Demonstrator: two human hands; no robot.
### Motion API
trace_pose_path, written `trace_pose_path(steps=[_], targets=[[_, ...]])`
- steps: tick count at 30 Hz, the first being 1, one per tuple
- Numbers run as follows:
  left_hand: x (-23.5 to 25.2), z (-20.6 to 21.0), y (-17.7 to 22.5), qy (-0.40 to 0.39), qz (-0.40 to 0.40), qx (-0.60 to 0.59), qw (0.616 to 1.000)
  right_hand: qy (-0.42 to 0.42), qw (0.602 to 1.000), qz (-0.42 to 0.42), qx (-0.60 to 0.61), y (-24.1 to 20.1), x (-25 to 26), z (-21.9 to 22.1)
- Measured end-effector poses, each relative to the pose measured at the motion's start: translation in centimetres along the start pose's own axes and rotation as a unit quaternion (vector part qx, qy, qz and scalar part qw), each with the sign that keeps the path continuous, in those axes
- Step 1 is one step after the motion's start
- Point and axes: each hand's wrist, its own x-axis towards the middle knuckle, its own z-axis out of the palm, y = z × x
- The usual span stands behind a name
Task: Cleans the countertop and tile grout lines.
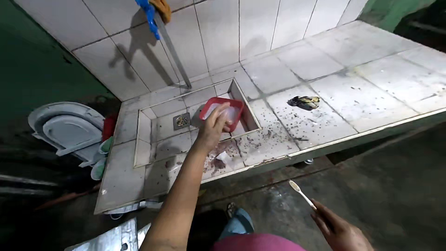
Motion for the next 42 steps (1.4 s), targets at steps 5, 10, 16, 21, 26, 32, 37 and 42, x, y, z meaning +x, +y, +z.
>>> trace_pose_path(steps=[5,10,16,21,26,32,37,42], targets=[[-3.8,1.7,-6.7,-0.190,-0.062,0.240,0.950,-0.002,1.000,0.021,-0.003,2.1,1.9,-0.5],[-5.0,4.2,-11.4,-0.167,0.011,0.290,0.942,0.015,0.997,0.062,-0.031,4.2,4.0,-2.9],[-1.4,6.8,-9.3,-0.081,0.004,0.270,0.959,0.051,0.995,0.063,-0.054,5.4,7.6,-5.4],[2.5,10.3,-5.7,-0.068,-0.092,0.133,0.984,0.035,0.997,0.033,-0.057,5.7,11.0,-6.4],[6.1,13.5,-1.4,-0.118,-0.186,0.074,0.973,0.023,0.998,-0.026,-0.045,7.6,13.8,-8.3],[7.0,15.2,1.2,-0.210,-0.200,0.213,0.933,-0.026,0.999,-0.045,-0.015,8.9,15.9,-10.5],[6.2,15.8,2.3,-0.233,-0.247,0.207,0.918,-0.118,0.992,-0.047,-0.005,6.3,18.7,-12.1],[5.5,16.1,2.8,-0.214,-0.257,0.213,0.918,-0.106,0.986,-0.126,-0.020,5.0,20.4,-11.2]])
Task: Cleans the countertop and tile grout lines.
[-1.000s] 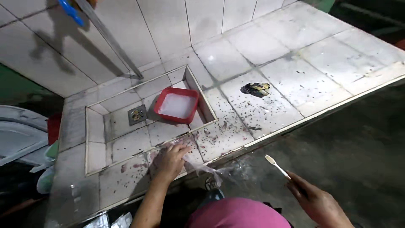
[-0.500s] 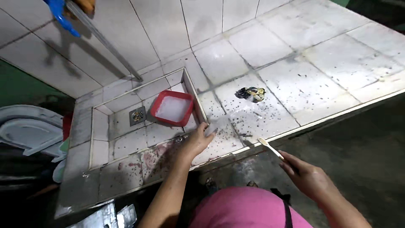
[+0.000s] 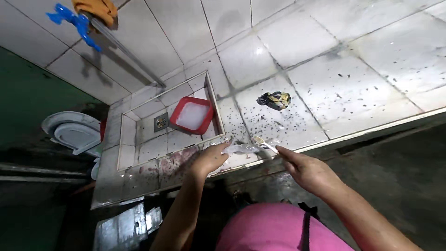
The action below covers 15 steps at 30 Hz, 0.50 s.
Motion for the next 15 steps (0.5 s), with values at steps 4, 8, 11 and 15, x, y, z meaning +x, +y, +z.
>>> trace_pose_path(steps=[4,8,11,15], targets=[[0.0,0.3,-0.1,0.008,-0.036,-0.038,0.999,-0.049,0.998,-0.029,0.005,-0.2,0.0,0.8],[-0.1,0.8,-0.2,-0.011,-0.062,-0.069,0.996,-0.092,0.991,0.093,-0.024,-0.4,0.5,1.3],[-0.1,1.2,-0.2,-0.010,-0.063,-0.123,0.990,-0.127,0.979,0.146,-0.063,-0.4,1.3,0.6],[-0.4,0.7,0.0,0.036,-0.019,-0.098,0.994,-0.113,0.979,0.148,-0.077,-0.9,1.6,0.2]])
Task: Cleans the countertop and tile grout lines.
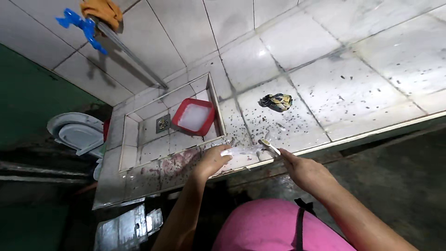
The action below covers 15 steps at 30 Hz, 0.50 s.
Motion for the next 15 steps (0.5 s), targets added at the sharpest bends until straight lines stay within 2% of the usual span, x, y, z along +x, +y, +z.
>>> trace_pose_path(steps=[6,15], targets=[[-0.5,-0.5,1.0,0.093,0.092,0.080,0.988,0.001,1.000,0.017,0.020,0.7,0.7,-0.1],[-1.5,-0.4,4.5,0.102,0.111,0.119,0.981,0.015,0.999,-0.008,0.027,0.9,1.2,-0.2]])
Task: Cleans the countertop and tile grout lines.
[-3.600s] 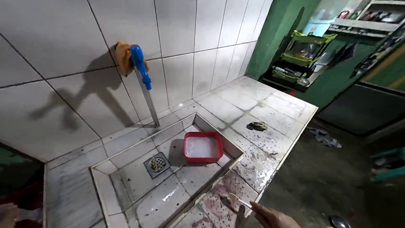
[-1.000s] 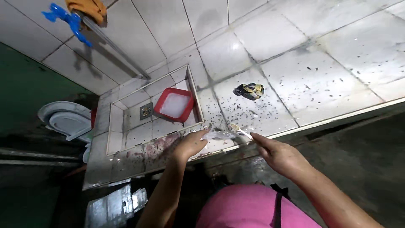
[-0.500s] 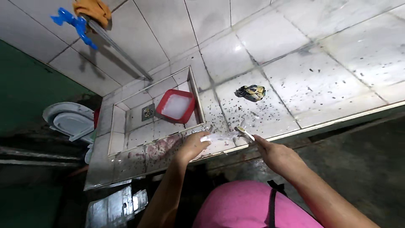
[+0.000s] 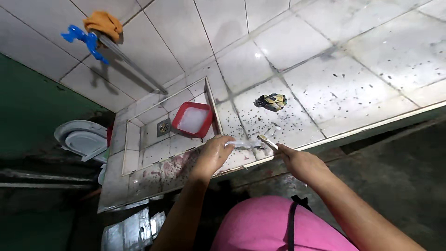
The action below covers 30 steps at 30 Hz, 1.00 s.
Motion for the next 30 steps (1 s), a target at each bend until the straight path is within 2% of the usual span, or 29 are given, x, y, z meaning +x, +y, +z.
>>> trace_pose_path(steps=[8,12,15,19,24,30], targets=[[0.6,-0.2,1.2,-0.002,-0.060,-0.017,0.998,-0.017,1.000,-0.003,0.004,0.0,0.2,-0.7],[1.3,0.9,-1.5,0.013,-0.118,-0.157,0.980,-0.015,1.000,-0.002,0.002,-0.1,0.4,-1.2],[0.9,2.7,-3.9,0.041,-0.147,-0.281,0.947,0.013,0.999,-0.013,0.041,-0.1,-0.2,-1.9],[-0.4,4.7,-6.3,0.077,-0.179,-0.377,0.906,0.046,0.995,-0.065,0.061,1.3,-1.1,-2.5],[-1.7,6.3,-7.7,0.118,-0.192,-0.449,0.865,-0.004,0.997,-0.083,0.003,1.4,-2.0,-1.3],[-1.5,8.2,-9.1,0.151,-0.177,-0.439,0.868,-0.004,0.990,-0.069,-0.121,-0.6,-1.3,0.0]])
